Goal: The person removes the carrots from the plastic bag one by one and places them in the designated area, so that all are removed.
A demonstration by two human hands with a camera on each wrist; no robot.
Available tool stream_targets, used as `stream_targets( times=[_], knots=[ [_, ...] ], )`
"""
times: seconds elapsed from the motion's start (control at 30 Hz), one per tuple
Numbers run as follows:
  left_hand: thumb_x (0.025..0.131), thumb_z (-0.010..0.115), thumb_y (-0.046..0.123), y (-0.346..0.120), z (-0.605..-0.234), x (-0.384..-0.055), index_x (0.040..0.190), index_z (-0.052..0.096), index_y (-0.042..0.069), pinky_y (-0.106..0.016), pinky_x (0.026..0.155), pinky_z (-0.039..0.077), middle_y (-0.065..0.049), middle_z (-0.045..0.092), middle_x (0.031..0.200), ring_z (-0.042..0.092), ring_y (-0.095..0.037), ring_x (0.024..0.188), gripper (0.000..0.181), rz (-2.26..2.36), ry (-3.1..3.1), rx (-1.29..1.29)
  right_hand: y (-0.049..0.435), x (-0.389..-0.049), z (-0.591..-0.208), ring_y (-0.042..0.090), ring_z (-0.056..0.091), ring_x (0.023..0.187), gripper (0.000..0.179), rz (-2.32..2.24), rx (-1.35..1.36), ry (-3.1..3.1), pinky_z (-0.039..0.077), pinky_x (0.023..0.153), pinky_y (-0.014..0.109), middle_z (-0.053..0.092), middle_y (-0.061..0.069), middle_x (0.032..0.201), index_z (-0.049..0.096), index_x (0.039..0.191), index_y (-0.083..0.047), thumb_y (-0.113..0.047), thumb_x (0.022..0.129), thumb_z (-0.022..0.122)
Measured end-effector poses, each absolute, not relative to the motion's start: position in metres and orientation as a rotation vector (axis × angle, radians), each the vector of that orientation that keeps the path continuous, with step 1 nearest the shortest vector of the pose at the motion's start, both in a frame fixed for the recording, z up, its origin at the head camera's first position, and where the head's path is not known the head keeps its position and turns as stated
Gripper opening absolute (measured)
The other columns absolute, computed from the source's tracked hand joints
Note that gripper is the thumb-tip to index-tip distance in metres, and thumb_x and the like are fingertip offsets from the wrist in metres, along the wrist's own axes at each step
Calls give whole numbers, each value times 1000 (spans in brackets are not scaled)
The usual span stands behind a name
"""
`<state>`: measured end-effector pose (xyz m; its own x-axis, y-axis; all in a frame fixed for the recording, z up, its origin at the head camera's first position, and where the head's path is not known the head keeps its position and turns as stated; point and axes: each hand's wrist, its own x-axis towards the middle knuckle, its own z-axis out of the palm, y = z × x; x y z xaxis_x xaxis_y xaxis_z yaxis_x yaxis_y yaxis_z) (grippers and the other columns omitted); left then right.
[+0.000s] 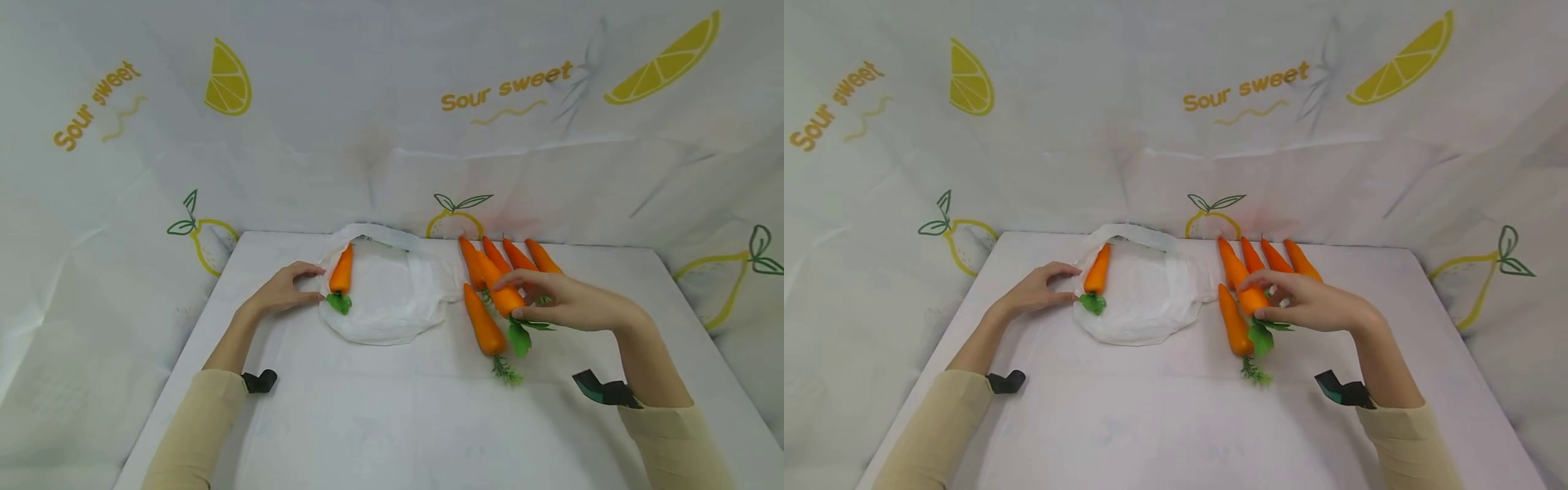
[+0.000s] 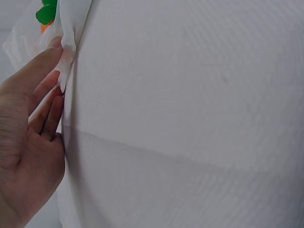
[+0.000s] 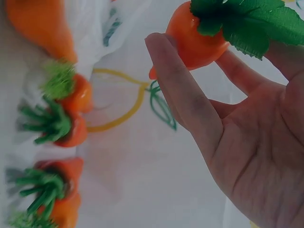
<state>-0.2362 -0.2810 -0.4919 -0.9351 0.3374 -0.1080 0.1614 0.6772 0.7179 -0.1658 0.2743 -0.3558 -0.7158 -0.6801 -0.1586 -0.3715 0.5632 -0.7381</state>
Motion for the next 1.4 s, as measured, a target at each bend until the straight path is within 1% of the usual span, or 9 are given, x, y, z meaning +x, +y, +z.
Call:
stream_targets(
  times=[0.1,0.17,0.33,0.5,0.67,0.73,0.97,1.1,1.4],
  knots=[
    [93,87,24,-282,-492,-236,145,66,8,-61,130,36,-20,60,152,52,-40,145,59,1110,2660,401,286,-159,-363,13,67,99,35,-952,-782,2398,57,82,27,71,-3,106,61,141,-27,-28,108,70],
    [93,87,24,-282,-492,-236,145,65,8,-61,130,36,-20,60,152,52,-40,145,59,1111,2657,402,292,-154,-368,12,66,103,37,-938,-736,2405,58,84,26,71,-2,114,60,143,-27,-28,108,69],
    [93,86,24,-282,-493,-237,145,65,8,-61,131,36,-20,59,153,52,-40,146,58,1110,2652,403,304,-147,-380,10,63,108,45,-875,-655,2423,56,84,26,71,2,121,56,151,-23,-32,108,68],
    [93,86,24,-282,-493,-238,145,65,8,-61,131,36,-20,59,154,52,-40,146,58,1101,2661,388,307,-146,-393,17,63,116,47,-853,-618,2420,57,87,28,68,7,132,56,151,-19,-32,108,68],
    [93,86,24,-282,-492,-238,145,65,8,-62,131,35,-20,58,154,51,-41,147,58,1106,2656,387,307,-147,-403,25,68,118,46,-890,-651,2387,58,89,29,69,11,133,56,150,-14,-28,108,68],
    [93,86,24,-282,-492,-237,145,65,8,-62,131,35,-21,58,154,51,-41,147,59,1110,2651,388,307,-147,-406,26,69,118,46,-904,-637,2374,58,89,31,68,13,134,56,150,-14,-28,108,68],
    [93,85,24,-281,-493,-236,145,65,8,-62,131,35,-20,59,154,51,-41,147,58,1111,2652,383,306,-147,-416,31,68,121,48,-934,-591,2328,59,93,45,64,19,140,56,150,-14,-29,107,69],
    [94,85,24,-281,-493,-236,146,65,8,-62,131,35,-20,58,155,51,-40,147,58,1113,2649,379,305,-147,-420,32,69,122,49,-937,-601,2330,59,94,43,64,20,142,55,152,-12,-29,108,69],
    [93,86,23,-280,-492,-236,145,65,8,-62,131,35,-20,58,154,51,-41,147,58,1129,2641,386,305,-147,-428,34,69,121,51,-924,-619,2350,60,92,46,65,22,142,54,152,-9,-26,107,70]
  ],
)
